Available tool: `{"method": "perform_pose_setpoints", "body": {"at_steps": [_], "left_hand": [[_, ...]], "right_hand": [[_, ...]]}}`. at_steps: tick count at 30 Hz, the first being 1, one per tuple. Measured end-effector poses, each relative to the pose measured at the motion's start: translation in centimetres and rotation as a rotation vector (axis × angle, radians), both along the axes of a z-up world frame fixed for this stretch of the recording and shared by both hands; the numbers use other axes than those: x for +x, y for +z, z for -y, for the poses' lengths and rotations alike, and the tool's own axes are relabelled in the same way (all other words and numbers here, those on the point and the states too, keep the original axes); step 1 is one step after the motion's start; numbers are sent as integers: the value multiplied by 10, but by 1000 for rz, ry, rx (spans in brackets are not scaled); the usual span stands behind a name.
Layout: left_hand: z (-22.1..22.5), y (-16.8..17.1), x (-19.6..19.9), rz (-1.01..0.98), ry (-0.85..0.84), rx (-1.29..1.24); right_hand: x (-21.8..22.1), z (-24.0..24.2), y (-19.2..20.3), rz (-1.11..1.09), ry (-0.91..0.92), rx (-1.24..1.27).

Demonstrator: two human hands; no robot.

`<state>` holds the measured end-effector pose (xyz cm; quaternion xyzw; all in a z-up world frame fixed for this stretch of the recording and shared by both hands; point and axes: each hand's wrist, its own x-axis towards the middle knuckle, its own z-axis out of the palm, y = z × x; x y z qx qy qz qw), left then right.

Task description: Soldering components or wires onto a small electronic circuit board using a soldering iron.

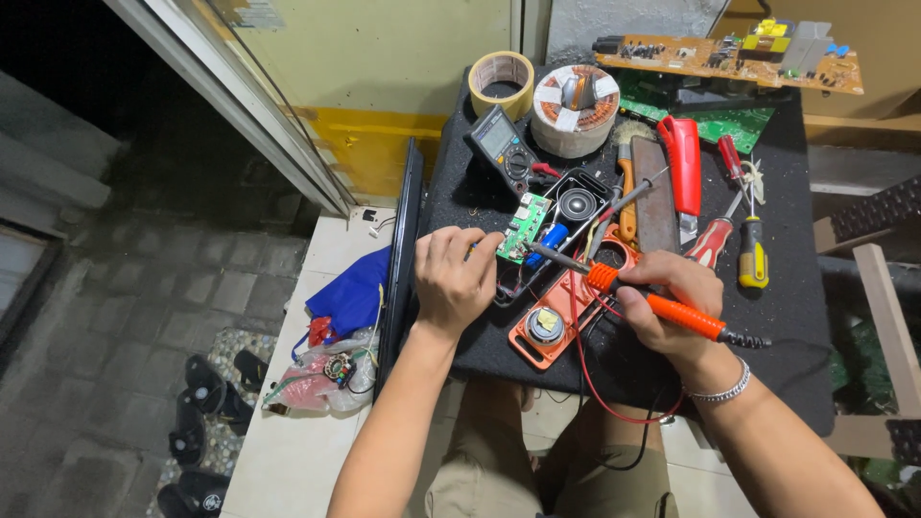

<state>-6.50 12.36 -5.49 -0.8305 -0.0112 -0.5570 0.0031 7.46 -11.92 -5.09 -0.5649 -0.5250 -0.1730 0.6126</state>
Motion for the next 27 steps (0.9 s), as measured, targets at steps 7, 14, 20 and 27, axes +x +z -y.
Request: {"method": "perform_pose_setpoints", "body": {"at_steps": [7, 14, 20, 27], "left_hand": [[0, 1, 0, -4, 2, -1], [1, 3, 1, 9, -2, -14], [1, 2, 1, 11, -4, -19], [2, 7, 0, 19, 2, -22]], "right_hand": [[0, -3, 1, 47, 3, 20], [-1, -5, 6, 69, 28, 34], [-2, -6, 8, 75, 37, 45], [-2, -5, 9, 83, 31, 68]]}}
